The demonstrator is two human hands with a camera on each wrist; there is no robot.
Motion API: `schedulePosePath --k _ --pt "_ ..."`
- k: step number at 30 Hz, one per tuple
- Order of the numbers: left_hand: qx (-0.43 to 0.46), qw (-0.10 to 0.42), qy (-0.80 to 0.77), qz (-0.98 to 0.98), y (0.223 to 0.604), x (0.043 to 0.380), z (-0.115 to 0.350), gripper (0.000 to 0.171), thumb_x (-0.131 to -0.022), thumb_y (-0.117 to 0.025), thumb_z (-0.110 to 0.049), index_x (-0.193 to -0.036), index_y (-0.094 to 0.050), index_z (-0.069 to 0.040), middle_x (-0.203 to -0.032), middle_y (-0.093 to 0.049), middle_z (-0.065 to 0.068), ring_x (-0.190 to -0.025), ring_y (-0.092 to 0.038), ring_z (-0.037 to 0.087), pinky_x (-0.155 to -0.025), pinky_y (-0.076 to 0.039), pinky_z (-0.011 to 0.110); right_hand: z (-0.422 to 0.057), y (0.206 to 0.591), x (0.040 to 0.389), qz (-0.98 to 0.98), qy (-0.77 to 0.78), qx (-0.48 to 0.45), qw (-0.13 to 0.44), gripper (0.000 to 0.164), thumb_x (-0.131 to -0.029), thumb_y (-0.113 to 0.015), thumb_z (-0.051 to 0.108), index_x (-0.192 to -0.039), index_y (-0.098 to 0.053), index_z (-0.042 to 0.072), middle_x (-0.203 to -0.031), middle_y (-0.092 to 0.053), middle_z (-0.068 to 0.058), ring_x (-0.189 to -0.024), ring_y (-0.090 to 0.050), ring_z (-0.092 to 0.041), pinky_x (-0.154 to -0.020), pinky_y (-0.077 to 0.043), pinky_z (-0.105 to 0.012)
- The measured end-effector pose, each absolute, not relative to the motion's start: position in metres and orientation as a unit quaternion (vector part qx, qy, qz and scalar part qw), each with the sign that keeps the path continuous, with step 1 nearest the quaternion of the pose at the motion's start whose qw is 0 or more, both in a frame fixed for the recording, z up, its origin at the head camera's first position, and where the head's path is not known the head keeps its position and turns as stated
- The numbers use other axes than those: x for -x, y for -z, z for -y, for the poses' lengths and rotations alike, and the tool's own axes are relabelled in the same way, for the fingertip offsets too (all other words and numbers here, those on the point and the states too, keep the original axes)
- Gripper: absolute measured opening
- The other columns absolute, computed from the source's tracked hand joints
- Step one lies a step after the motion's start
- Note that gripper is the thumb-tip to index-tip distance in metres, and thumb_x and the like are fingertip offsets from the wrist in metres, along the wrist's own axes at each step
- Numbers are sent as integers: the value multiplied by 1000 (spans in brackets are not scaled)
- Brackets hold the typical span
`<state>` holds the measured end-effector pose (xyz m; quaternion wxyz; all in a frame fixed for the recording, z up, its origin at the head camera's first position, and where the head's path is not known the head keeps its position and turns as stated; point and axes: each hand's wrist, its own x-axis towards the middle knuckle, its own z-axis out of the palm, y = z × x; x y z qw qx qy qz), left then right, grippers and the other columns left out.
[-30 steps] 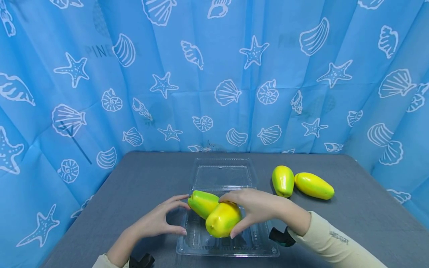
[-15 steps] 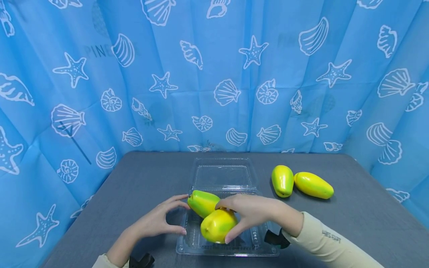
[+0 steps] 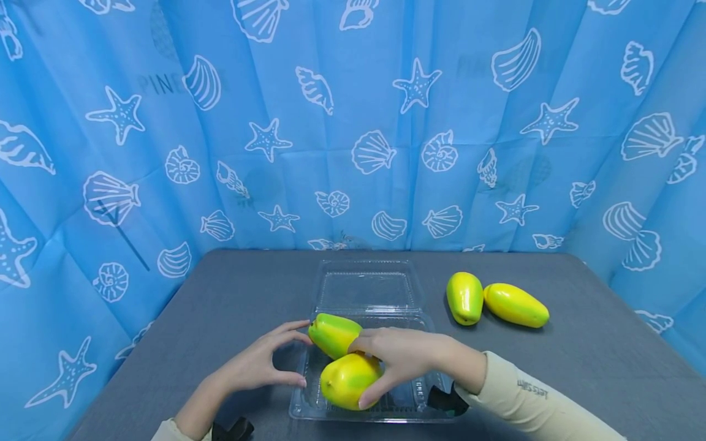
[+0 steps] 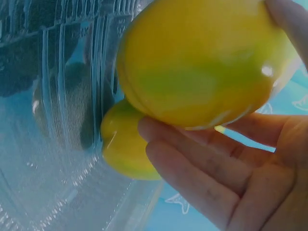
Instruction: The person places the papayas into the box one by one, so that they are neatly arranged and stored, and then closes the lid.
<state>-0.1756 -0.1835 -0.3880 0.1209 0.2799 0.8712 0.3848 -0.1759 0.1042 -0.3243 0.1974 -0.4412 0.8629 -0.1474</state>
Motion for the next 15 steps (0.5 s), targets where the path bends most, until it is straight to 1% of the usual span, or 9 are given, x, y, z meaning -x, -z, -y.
schedulePosePath --k 7,15 --pt "-279 123 -386 -871 388 175 183 45 -79 -73 -34 -119 -58 -19 -151 -31 12 -136 -29 42 -101 -28 69 -96 322 171 -882 113 424 172 65 -76 -66 58 -123 -57 15 -107 -62 9 -85 -50 1 -77 -47 -19" --pt "-278 121 -383 -873 388 175 183 45 -79 -73 -35 -118 -58 -21 -150 -32 11 -136 -30 42 -101 -28 69 -90 324 171 -885 129 409 180 60 -78 -66 56 -119 -56 13 -89 -60 11 -71 -49 1 -67 -45 -14"
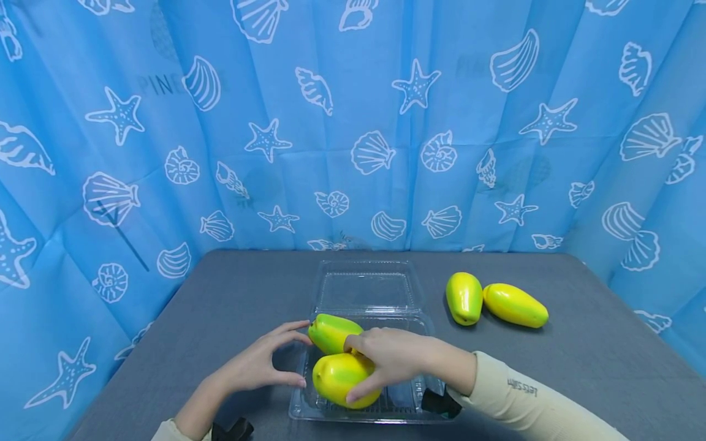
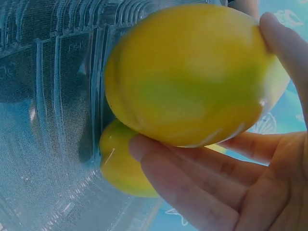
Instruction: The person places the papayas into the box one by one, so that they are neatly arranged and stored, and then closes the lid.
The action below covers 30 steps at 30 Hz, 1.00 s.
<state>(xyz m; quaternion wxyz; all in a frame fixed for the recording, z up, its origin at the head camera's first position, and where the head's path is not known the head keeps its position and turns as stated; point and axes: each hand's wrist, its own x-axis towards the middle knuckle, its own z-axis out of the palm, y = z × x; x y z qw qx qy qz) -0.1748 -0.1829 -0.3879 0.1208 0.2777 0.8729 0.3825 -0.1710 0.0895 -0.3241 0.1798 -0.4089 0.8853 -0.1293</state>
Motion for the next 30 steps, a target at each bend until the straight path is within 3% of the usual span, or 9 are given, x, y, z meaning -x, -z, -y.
schedulePosePath --k 7,14,30 --pt "-278 120 -384 -872 387 174 183 46 -79 -73 -36 -119 -58 -20 -150 -32 12 -136 -29 42 -100 -28 70 -86 326 172 -881 131 410 198 54 -80 -64 55 -118 -55 17 -86 -59 14 -69 -50 1 -66 -45 -14" --pt "-277 119 -383 -873 387 174 183 47 -78 -73 -36 -119 -58 -19 -150 -32 12 -136 -30 42 -100 -28 69 -84 326 171 -888 101 412 180 56 -79 -64 57 -119 -56 19 -98 -60 9 -75 -49 0 -70 -46 -16" --pt "-273 116 -379 -877 389 174 182 47 -78 -73 -39 -119 -58 -20 -150 -33 11 -136 -31 42 -100 -29 70 -82 330 175 -878 87 441 164 56 -81 -61 58 -122 -57 18 -99 -62 8 -76 -49 1 -70 -45 -15"
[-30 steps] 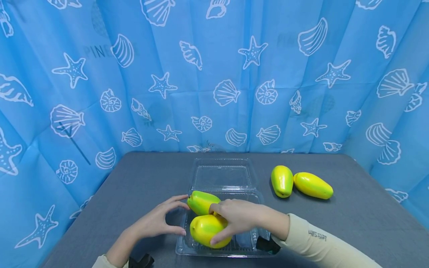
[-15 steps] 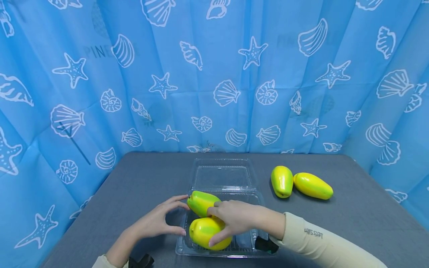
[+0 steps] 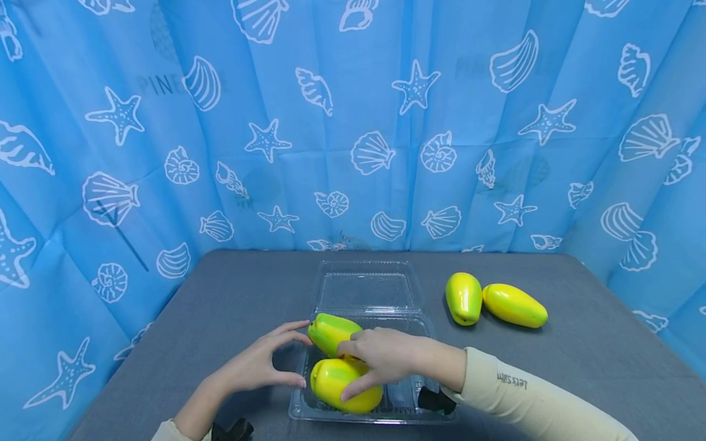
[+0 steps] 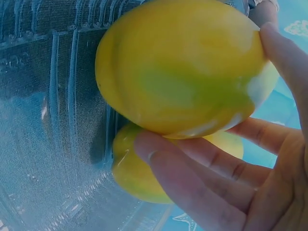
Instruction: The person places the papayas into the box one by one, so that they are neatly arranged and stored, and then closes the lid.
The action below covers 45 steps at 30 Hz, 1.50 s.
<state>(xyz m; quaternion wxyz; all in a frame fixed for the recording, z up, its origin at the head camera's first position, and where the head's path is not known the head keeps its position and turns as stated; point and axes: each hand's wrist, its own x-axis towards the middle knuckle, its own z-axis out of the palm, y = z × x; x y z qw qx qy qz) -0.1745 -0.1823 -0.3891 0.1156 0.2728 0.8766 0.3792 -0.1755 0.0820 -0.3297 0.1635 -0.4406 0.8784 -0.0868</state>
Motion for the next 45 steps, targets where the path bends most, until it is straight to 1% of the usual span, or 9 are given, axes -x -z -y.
schedulePosePath --k 4,8,13,18,23,28,35,41,45 --pt "-278 114 -380 -875 389 175 183 48 -78 -73 -39 -119 -58 -19 -150 -33 11 -136 -31 42 -100 -29 69 -81 328 175 -880 81 441 157 57 -81 -61 57 -123 -57 19 -98 -61 7 -75 -49 0 -69 -45 -15" --pt "-283 112 -380 -874 390 176 183 48 -78 -73 -40 -119 -58 -20 -150 -33 11 -136 -31 42 -100 -30 69 -80 327 175 -878 89 441 162 56 -81 -61 56 -124 -57 19 -96 -60 7 -74 -49 1 -68 -45 -15" --pt "-286 112 -382 -872 390 176 184 49 -78 -73 -40 -120 -57 -19 -150 -32 12 -136 -30 43 -99 -30 69 -80 328 176 -872 112 445 170 55 -84 -60 53 -125 -56 16 -90 -58 9 -71 -48 1 -65 -44 -14" --pt "-287 113 -383 -871 390 176 184 50 -78 -73 -39 -121 -57 -18 -150 -32 12 -136 -30 42 -99 -30 69 -80 329 177 -871 122 441 180 55 -85 -60 50 -126 -55 14 -88 -57 9 -71 -49 1 -66 -45 -14" --pt "-287 118 -380 -872 389 176 185 51 -77 -74 -40 -121 -57 -20 -151 -32 11 -136 -30 42 -99 -29 70 -81 329 178 -870 132 436 187 54 -85 -60 49 -126 -54 14 -92 -59 8 -75 -53 -2 -69 -46 -14" --pt "-287 136 -375 -871 388 174 186 58 -74 -76 -41 -124 -54 -21 -153 -28 10 -137 -27 43 -98 -27 72 -81 328 178 -868 137 437 192 52 -86 -61 47 -126 -54 14 -96 -61 7 -79 -56 -4 -73 -47 -15" --pt "-293 145 -382 -864 389 174 187 62 -74 -76 -41 -126 -52 -20 -154 -25 10 -138 -25 44 -98 -26 73 -83 327 177 -865 142 443 191 52 -86 -61 46 -126 -54 14 -99 -63 5 -81 -57 -3 -73 -48 -14" --pt "-296 143 -383 -863 389 174 187 62 -74 -76 -41 -126 -51 -21 -154 -25 11 -137 -25 45 -98 -26 73 -91 319 176 -870 165 431 173 51 -85 -64 44 -126 -54 15 -106 -63 2 -78 -59 1 -72 -49 -13" --pt "-295 144 -381 -864 389 175 187 62 -74 -76 -41 -126 -51 -20 -154 -25 10 -138 -25 44 -98 -26 73 -100 313 176 -873 176 430 147 48 -86 -63 42 -125 -55 14 -108 -65 0 -84 -63 -4 -76 -51 -15"
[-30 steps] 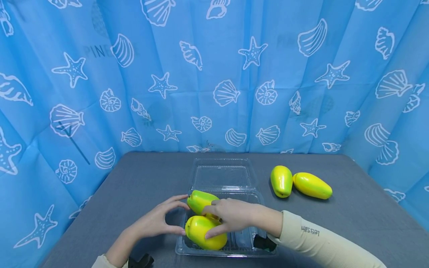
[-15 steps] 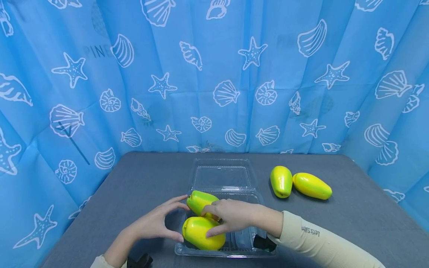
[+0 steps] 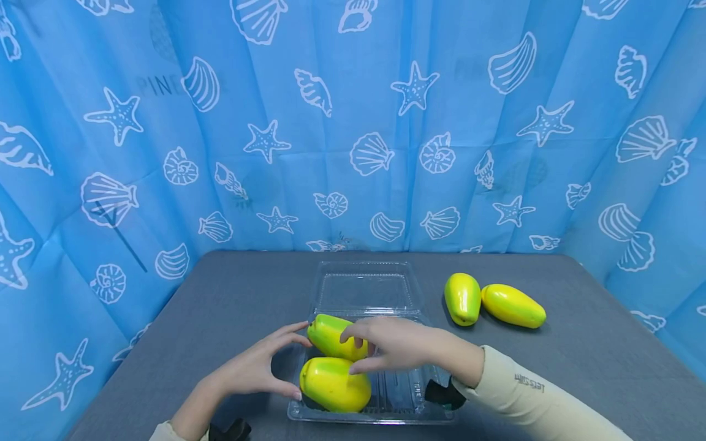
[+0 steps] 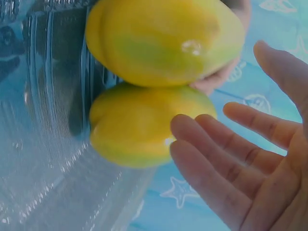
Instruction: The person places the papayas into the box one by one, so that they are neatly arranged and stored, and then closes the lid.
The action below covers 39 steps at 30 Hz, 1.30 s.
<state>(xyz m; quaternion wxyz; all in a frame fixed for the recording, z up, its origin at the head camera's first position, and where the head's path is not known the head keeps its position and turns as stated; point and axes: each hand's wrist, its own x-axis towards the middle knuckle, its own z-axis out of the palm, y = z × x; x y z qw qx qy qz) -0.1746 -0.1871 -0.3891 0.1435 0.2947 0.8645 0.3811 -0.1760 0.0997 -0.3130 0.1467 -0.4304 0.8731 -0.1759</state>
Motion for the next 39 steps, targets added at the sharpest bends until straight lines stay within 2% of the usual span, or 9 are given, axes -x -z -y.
schedulePosePath --k 6,13,20,24,29,39 --pt "-290 146 -378 -867 388 175 186 61 -73 -76 -41 -126 -52 -21 -154 -25 9 -138 -26 43 -98 -26 73 -117 309 178 -864 216 440 113 41 -90 -59 38 -122 -57 12 -113 -64 -2 -90 -62 -8 -80 -53 -19" --pt "-293 144 -381 -865 388 175 187 59 -74 -77 -39 -125 -52 -23 -154 -25 10 -138 -25 44 -98 -26 73 -145 310 183 -877 235 415 58 38 -92 -57 36 -121 -58 13 -110 -64 -1 -92 -63 -10 -81 -53 -22" --pt "-295 143 -381 -864 388 175 187 59 -74 -77 -39 -125 -52 -23 -154 -25 9 -138 -25 43 -99 -26 73 -178 316 190 -889 274 366 0 38 -90 -59 35 -119 -58 11 -108 -65 -1 -93 -63 -13 -81 -55 -32" --pt "-297 142 -383 -863 388 176 187 59 -74 -77 -38 -125 -52 -22 -154 -25 10 -138 -24 44 -99 -27 72 -196 320 194 -897 282 338 -40 34 -88 -65 27 -117 -59 10 -106 -66 0 -93 -64 -13 -82 -55 -29" --pt "-298 143 -386 -861 389 176 187 59 -74 -77 -38 -125 -52 -21 -154 -25 10 -138 -24 44 -99 -26 73 -218 327 199 -906 286 299 -83 31 -86 -67 18 -115 -60 8 -102 -67 -1 -91 -64 -17 -81 -55 -36" --pt "-297 143 -385 -862 389 174 187 60 -74 -77 -38 -126 -52 -20 -154 -25 11 -138 -25 44 -99 -26 73 -273 341 214 -928 296 189 -126 37 -90 -62 20 -121 -54 1 -110 -64 -19 -98 -61 -33 -85 -51 -50"
